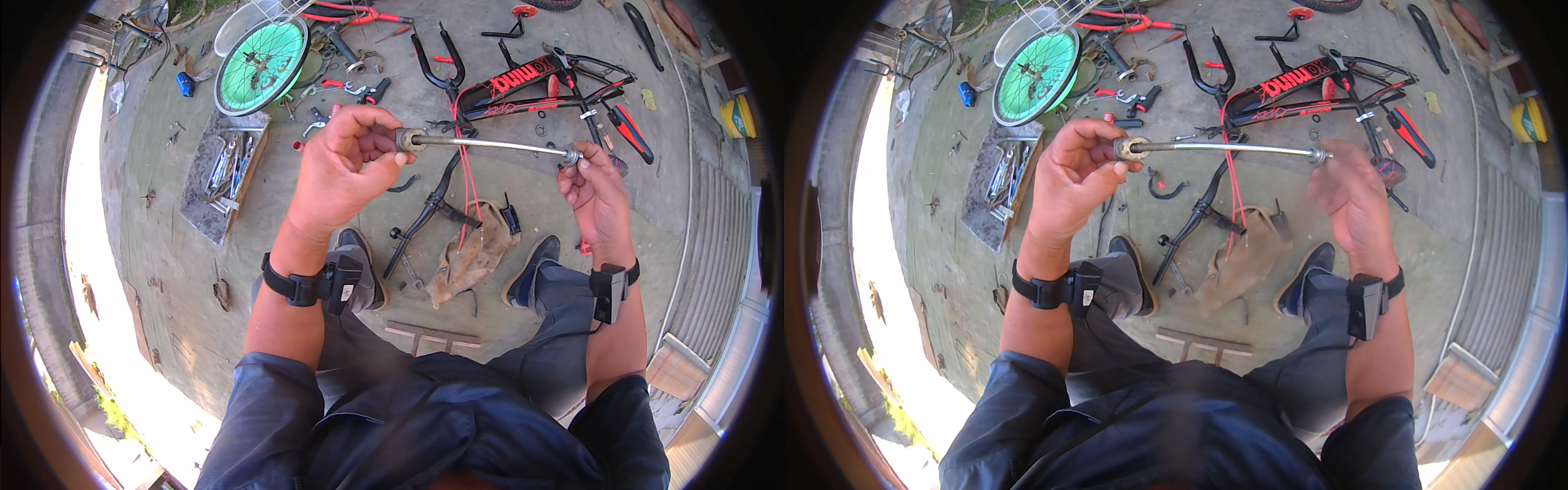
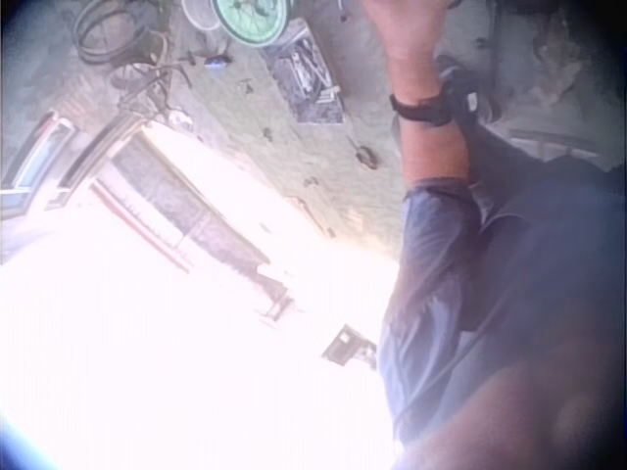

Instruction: The person disassembles a bicycle handlebar by removing the stem cap, stem bolt, and shifter. They then reassemble the components, reinstalling the shifter and stem bolt onto the handlebar.

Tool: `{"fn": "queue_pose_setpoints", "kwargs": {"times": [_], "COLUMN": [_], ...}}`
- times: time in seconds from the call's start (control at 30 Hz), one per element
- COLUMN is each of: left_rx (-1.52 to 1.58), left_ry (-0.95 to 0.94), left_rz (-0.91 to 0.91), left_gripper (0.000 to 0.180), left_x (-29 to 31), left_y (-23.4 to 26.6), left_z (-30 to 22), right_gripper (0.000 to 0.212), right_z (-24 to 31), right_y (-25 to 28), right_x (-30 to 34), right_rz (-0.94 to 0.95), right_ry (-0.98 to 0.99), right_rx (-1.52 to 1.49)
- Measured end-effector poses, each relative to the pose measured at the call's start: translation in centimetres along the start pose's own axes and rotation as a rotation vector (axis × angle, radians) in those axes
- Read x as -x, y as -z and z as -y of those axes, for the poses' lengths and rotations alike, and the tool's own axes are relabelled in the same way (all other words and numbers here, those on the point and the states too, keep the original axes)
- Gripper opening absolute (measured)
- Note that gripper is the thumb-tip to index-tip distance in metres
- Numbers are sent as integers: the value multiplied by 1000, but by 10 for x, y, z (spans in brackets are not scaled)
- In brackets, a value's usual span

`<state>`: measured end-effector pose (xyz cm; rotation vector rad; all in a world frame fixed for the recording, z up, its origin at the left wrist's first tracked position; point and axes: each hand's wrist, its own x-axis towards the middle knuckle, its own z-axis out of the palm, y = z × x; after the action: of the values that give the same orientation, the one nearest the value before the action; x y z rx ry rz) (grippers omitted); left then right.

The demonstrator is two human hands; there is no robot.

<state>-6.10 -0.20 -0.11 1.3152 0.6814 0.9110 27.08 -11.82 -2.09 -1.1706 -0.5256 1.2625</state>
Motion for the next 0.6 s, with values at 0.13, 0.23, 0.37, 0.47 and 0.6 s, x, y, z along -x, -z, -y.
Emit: {"fn": "queue_pose_setpoints", "kwargs": {"times": [0.13, 0.23, 0.37, 0.47, 0.6], "left_rx": [-2, -7, -3, -12, 8], "left_ry": [45, 50, 22, 41, 26], "left_rz": [-32, -26, -24, -18, -13], "left_gripper": [36, 36, 36, 36, 35], "left_x": [0, 0, -2, -2, -3], "left_y": [1, 0, -2, -1, -1], "left_z": [-4, -3, -1, -1, 1], "right_gripper": [20, 20, 21, 21, 25], "right_z": [4, 0, 0, 3, 3], "right_y": [8, 7, 5, 5, 1], "right_x": [-3, -3, -2, -2, -1], "right_rz": [107, 50, 73, 50, 20], "right_ry": [-23, 22, 96, 38, 10], "right_rx": [35, 49, 50, 68, 52]}}
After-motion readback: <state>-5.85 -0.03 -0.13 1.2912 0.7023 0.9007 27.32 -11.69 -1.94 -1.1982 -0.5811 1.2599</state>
